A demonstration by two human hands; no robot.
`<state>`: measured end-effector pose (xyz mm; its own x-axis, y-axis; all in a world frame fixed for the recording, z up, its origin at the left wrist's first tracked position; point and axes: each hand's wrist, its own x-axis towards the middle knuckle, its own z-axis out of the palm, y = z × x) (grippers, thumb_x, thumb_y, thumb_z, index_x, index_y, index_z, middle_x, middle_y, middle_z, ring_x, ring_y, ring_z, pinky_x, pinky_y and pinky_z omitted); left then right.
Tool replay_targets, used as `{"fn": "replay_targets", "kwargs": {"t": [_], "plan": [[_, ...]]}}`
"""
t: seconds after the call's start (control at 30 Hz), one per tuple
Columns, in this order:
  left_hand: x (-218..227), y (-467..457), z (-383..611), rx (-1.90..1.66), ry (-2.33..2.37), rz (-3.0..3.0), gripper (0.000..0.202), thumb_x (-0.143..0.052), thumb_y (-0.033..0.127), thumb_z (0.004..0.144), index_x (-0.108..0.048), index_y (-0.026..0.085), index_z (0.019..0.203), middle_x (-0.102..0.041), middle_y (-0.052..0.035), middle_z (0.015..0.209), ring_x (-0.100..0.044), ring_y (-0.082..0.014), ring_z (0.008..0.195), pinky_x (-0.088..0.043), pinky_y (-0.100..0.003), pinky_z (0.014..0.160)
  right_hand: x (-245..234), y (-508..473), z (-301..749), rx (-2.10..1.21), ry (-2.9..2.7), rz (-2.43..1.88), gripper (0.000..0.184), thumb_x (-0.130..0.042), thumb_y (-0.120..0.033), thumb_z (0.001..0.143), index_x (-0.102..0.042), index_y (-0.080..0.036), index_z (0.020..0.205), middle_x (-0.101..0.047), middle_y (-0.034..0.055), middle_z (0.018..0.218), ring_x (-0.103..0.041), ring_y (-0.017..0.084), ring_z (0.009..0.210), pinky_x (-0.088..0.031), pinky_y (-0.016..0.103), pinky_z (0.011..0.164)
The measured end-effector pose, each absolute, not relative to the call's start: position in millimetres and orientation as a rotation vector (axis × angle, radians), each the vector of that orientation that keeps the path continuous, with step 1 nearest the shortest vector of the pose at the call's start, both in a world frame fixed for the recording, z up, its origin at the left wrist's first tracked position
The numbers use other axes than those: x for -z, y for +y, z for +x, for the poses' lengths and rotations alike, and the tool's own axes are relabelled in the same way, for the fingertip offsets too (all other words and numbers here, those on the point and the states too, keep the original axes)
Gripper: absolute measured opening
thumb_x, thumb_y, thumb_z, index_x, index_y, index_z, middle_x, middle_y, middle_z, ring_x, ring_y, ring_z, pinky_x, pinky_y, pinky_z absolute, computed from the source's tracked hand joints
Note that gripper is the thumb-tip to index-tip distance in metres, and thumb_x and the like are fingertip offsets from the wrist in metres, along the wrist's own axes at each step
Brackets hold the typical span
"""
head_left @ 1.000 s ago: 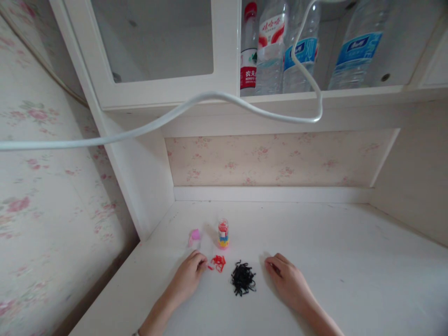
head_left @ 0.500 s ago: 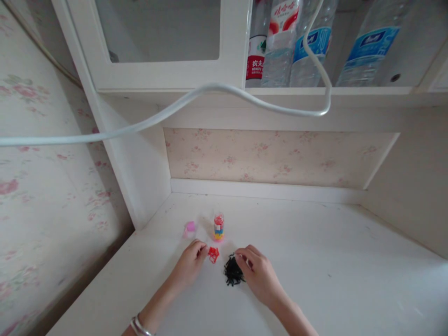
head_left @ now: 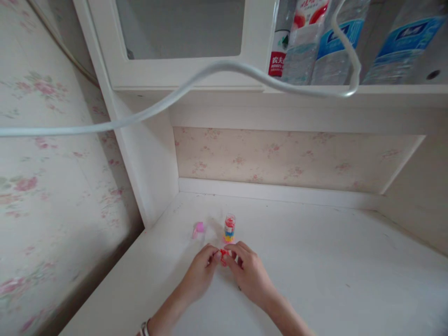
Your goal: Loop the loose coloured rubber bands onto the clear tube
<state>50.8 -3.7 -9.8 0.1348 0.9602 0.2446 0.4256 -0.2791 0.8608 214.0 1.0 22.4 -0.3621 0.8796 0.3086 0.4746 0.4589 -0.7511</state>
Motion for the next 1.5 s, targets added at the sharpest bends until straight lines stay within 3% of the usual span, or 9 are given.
{"fn": "replay_targets", "kwargs": {"t": [0.27,0.47,0.7,0.9,1.13,1.3,1.5], "plan": [[7.8,-7.6,45.3,-1.162,1.347,1.849,0.032,-0.036,0.04,0.091,-0.054,0.017,0.079,-0.054,-0.0024,0.078,-0.05,-0.0147,0.074,-0.04,-0.026,0.071,-9.1,-1.8,209.7,-0.82,-1.996,-1.13,0.033,-0.043,-0.04,0.089,-0.068,-0.02,0.081,-0.059,0.0012,0.074,-0.051,0.011,0.066,-0.038,0.022,0.06],[12.3,-4.7,38.7,-1.21,1.506,1.84,0.031,-0.035,0.04,0.092,-0.053,0.017,0.081,-0.056,-0.003,0.081,-0.053,-0.015,0.076,-0.04,-0.026,0.071,-15.2,10.3,218.9,-0.728,-1.891,-1.179,0.028,-0.048,-0.039,0.086,-0.068,-0.02,0.081,-0.061,0.0022,0.077,-0.053,0.011,0.066,-0.042,0.023,0.063],[12.8,-5.6,37.9,-1.087,1.551,1.729,0.033,-0.034,0.044,0.091,-0.054,0.018,0.085,-0.053,0.0036,0.058,-0.05,-0.0116,0.051,-0.036,-0.023,0.055,-51.6,58.1,232.5,-0.341,-1.949,-1.253,0.026,-0.048,-0.037,0.085,-0.07,-0.023,0.086,-0.062,0.0026,0.081,-0.054,0.011,0.066,-0.042,0.024,0.065],[10.7,-5.3,35.6,-1.114,1.567,1.742,0.034,-0.036,0.045,0.09,-0.056,0.018,0.086,-0.055,0.0027,0.059,-0.052,-0.0118,0.054,-0.037,-0.022,0.056,-80.3,83.1,232.5,0.016,-2.343,-1.337,0.028,-0.043,-0.032,0.089,-0.07,-0.026,0.09,-0.061,0.0023,0.094,-0.056,0.011,0.074,-0.039,0.023,0.068],[6.5,-6.5,33.6,-1.099,1.586,1.794,0.034,-0.036,0.045,0.09,-0.057,0.018,0.088,-0.06,-0.0001,0.064,-0.055,-0.0127,0.059,-0.038,-0.022,0.057,-113.3,91.0,228.2,0.483,-2.815,-1.257,0.028,-0.038,-0.026,0.092,-0.067,-0.026,0.092,-0.059,0.003,0.102,-0.056,0.013,0.078,-0.034,0.023,0.06],[4.6,-7.0,31.2,-1.108,1.575,1.796,0.035,-0.035,0.044,0.091,-0.058,0.018,0.089,-0.061,-0.0007,0.065,-0.057,-0.0131,0.06,-0.039,-0.022,0.057,-122.3,93.1,225.3,0.426,-2.797,-1.277,0.033,-0.034,-0.037,0.094,-0.066,-0.03,0.097,-0.059,0.0014,0.105,-0.056,0.013,0.075,-0.034,0.023,0.06],[4.0,-8.8,30.1,-1.124,1.567,1.799,0.035,-0.035,0.045,0.091,-0.058,0.018,0.087,-0.062,-0.0009,0.066,-0.058,-0.0135,0.062,-0.039,-0.022,0.057,-118.7,92.0,226.0,0.258,-2.718,-1.319,0.029,-0.039,-0.032,0.092,-0.066,-0.029,0.099,-0.062,0.0013,0.101,-0.058,0.015,0.087,-0.036,0.023,0.065]]}}
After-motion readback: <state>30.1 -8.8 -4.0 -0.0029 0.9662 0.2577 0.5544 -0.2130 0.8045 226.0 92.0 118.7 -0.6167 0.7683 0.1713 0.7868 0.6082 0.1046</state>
